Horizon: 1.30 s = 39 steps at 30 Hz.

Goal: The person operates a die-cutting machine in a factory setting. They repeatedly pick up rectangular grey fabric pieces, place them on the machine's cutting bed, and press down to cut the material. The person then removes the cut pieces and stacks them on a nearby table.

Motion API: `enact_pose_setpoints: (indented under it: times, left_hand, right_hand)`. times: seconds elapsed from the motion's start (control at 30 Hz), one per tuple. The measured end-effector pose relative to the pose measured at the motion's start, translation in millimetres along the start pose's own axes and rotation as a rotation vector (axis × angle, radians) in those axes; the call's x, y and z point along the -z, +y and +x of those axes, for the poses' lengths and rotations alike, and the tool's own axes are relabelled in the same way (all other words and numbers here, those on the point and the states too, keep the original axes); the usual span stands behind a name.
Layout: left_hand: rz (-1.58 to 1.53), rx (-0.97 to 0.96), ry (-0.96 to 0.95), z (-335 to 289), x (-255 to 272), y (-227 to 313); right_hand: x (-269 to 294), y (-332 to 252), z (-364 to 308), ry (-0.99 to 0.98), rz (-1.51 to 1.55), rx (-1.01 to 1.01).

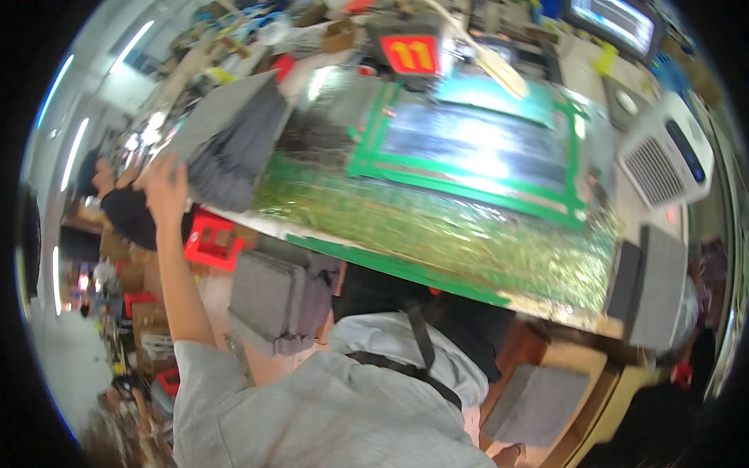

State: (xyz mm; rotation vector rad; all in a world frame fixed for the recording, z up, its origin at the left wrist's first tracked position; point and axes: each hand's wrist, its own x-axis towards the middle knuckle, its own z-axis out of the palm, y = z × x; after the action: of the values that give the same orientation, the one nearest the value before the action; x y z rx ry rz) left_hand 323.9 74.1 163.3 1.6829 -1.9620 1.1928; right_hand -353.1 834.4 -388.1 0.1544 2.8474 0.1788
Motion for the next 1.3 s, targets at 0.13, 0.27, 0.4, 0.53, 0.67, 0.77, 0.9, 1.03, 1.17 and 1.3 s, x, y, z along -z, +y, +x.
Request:
enact_pose_setpoints:
  times: [0.13, 0.27, 0.4, 0.53, 0.67, 0.77, 0.9, 1.03, 1.17, 1.3]
  left_hand:
    - [-0.459, 0.093, -0.227, -12.7, -0.8, -27.8]
    - [-0.358, 0.045, -0.271, 18.0, 2.0, -28.4]
    - [-0.334, 0.121, 0.185, 41.1, -18.5, -62.9]
    - [-0.389, 0.037, 0.603, 68.9, 49.3, 13.8]
    - [-0.894, -0.307, 0.328, 20.6, 147.4, 159.8]
    - [-1.131, -0.548, -0.057, -9.0, 164.6, 251.3]
    - [-1.766, -0.414, -0.359, -61.0, 116.7, 347.4]
    - [-1.555, -0.500, -0.352, -51.8, 86.1, 352.8]
    - [-1.233, -0.496, -0.368, -31.5, 36.7, 345.2]
    - [-1.127, -0.516, -0.483, -5.8, -0.9, 354.9]
  right_hand:
    - [-12.4, -62.0, 52.2, -0.014, 0.223, 0.259]
    - [22.1, -183.6, 56.3, -0.779, 0.928, 0.261]
    - [152.9, -294.6, -39.4, -0.994, 0.720, 0.751]
    - [338.8, -358.0, -167.9, -0.985, 0.520, 1.220]
    - [394.1, -405.7, -245.3, -1.213, 0.748, 1.502]
    - [385.4, -443.2, -300.5, -1.637, 1.073, 1.451]
    - [381.0, -462.2, -317.8, -1.625, 1.248, 1.095]
    - [391.7, -457.4, -290.5, -1.231, 1.484, 0.962]
    - [409.4, -458.4, -249.2, -1.078, 1.571, 0.814]
    - [409.9, -492.8, -225.1, -1.092, 1.511, 0.817]
